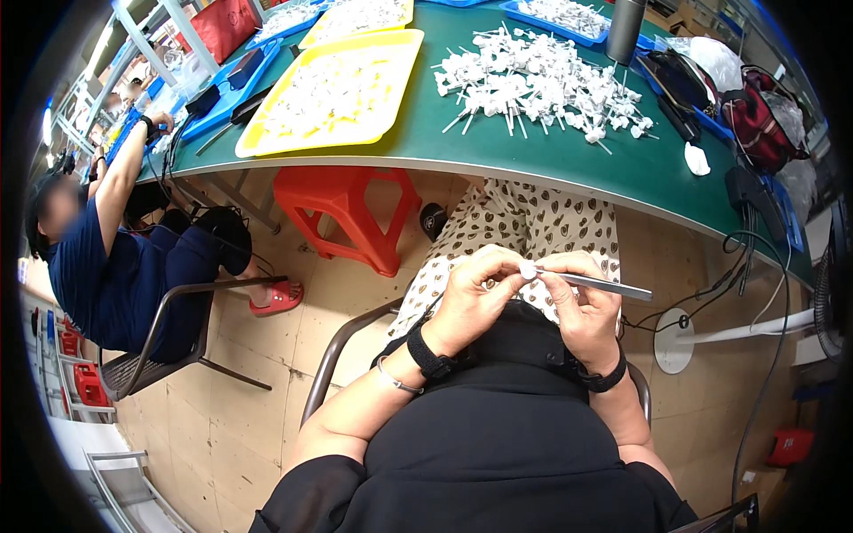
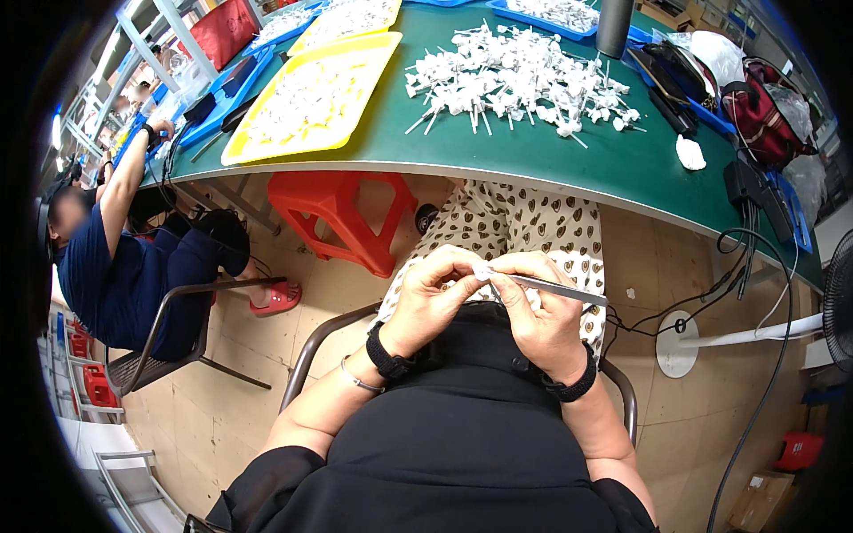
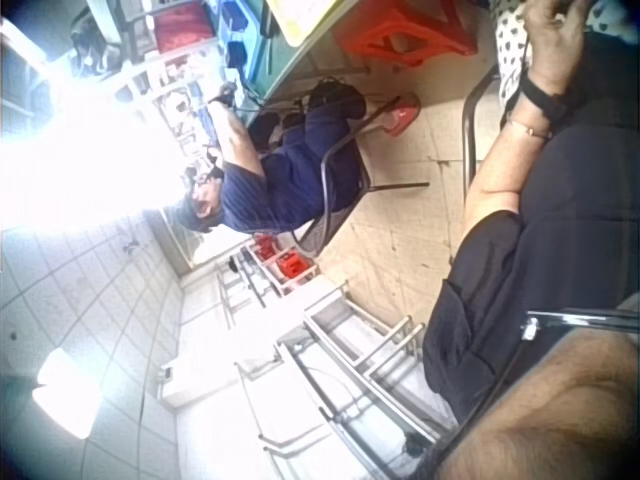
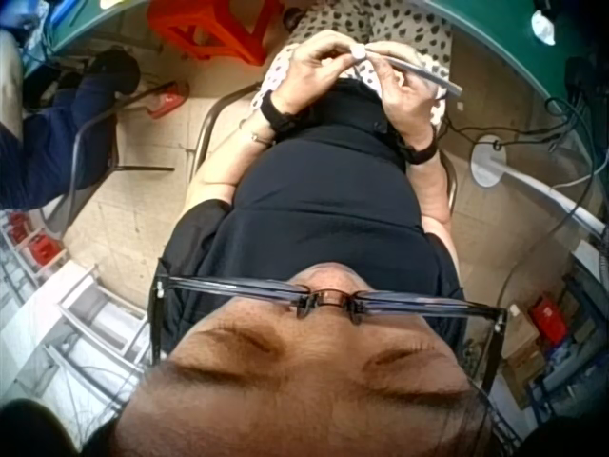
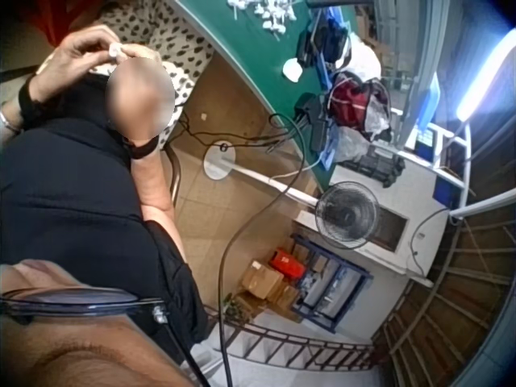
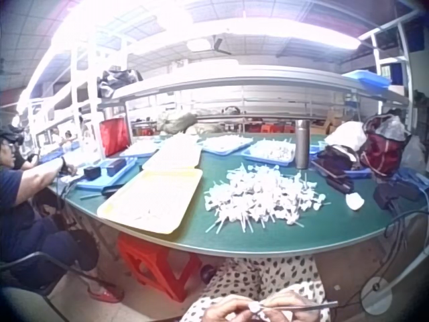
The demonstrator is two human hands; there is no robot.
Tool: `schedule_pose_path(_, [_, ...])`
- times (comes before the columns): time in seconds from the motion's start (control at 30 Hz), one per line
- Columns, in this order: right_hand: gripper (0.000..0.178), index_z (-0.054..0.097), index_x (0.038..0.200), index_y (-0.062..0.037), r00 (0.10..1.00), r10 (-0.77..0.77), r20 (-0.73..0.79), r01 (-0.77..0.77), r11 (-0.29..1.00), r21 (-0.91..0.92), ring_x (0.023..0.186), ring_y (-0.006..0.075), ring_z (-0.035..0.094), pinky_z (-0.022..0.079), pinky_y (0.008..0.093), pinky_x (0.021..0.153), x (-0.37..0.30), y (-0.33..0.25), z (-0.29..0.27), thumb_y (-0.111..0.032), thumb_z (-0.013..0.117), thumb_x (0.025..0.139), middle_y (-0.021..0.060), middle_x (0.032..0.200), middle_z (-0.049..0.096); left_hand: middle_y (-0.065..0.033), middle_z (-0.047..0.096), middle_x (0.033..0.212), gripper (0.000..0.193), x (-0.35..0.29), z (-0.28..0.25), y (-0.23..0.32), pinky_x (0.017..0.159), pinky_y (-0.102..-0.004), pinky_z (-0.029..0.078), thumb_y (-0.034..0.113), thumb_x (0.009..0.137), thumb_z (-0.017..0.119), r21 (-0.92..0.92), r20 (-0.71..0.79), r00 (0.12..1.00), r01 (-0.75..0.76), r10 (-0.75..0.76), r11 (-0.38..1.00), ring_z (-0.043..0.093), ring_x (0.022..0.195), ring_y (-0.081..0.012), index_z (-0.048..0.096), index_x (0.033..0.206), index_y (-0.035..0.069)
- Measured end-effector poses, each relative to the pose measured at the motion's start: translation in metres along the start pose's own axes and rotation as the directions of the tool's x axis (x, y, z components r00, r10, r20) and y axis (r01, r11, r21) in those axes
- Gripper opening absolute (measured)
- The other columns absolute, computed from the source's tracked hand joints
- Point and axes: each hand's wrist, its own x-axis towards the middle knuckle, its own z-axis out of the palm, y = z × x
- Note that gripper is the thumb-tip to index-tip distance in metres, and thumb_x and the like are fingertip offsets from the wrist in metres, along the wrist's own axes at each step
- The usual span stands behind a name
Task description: The person sits at a green workbench and uses tweezers to pick up small white plastic components from a pile. They manipulate each component with the tweezers and their fingers, then place the finished items into a yellow tray. The process is repetitive, involving picking, adjusting, and placing individual units.
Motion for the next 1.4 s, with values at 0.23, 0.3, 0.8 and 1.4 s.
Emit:
schedule_pose_path(0.23, [0.009, 0.073, 0.104, -0.0009, 0.991, 0.122, -0.049, -0.117, 0.988, 0.105, 0.077, 0.015, 0.066, 0.053, 0.0287, 0.07, -0.0044, 0.0038, 0.0044, -0.001, 0.073, 0.095, 0.0076, 0.092, 0.072, -0.0049, 0.071, 0.101, 0.012, 0.001, -0.0009, 0.002, 0.077, -0.0256, 0.057, 0.0, 0.095, 0.073, 0.051, 0.02, 0.999, -0.044, 0.043, 0.998, 0.069, 0.088, -0.0111, 0.071, 0.106, 0.001])
schedule_pose_path(0.3, [0.009, 0.073, 0.104, -0.0004, 0.993, 0.11, -0.052, -0.105, 0.99, 0.092, 0.078, 0.0139, 0.066, 0.053, 0.0279, 0.07, -0.0041, 0.0027, 0.0048, -0.001, 0.073, 0.095, 0.0074, 0.092, 0.072, -0.0049, 0.071, 0.101, 0.012, 0.0005, -0.0006, 0.001, 0.078, -0.0258, 0.057, 0.0, 0.095, 0.073, 0.042, 0.017, 0.999, -0.043, 0.042, 0.998, 0.069, 0.089, -0.0115, 0.071, 0.107, 0.001])
schedule_pose_path(0.8, [0.01, 0.071, 0.104, -0.0007, 0.999, 0.03, -0.026, -0.031, 0.998, -0.046, 0.079, 0.0179, 0.067, 0.054, 0.03, 0.071, -0.0032, -0.0004, 0.0045, 0.0, 0.073, 0.095, 0.0098, 0.093, 0.073, -0.0051, 0.069, 0.101, 0.014, 0.0, -0.001, 0.0009, 0.078, -0.0262, 0.057, -0.002, 0.095, 0.072, 0.066, 0.017, 0.998, -0.064, 0.063, 0.996, 0.069, 0.089, -0.0118, 0.07, 0.108, 0.001])
schedule_pose_path(1.4, [0.01, 0.072, 0.101, -0.0019, 0.998, -0.066, 0.013, 0.067, 0.996, -0.064, 0.077, 0.0222, 0.066, 0.053, 0.0325, 0.069, 0.0024, 0.0001, 0.0014, 0.001, 0.074, 0.092, 0.0098, 0.09, 0.071, -0.0044, 0.069, 0.096, 0.013, -0.001, -0.0004, -0.0002, 0.076, -0.025, 0.055, 0.0, 0.095, 0.073, 0.057, 0.033, 0.999, 0.008, -0.01, 0.998, 0.066, 0.085, -0.0101, 0.07, 0.108, 0.0])
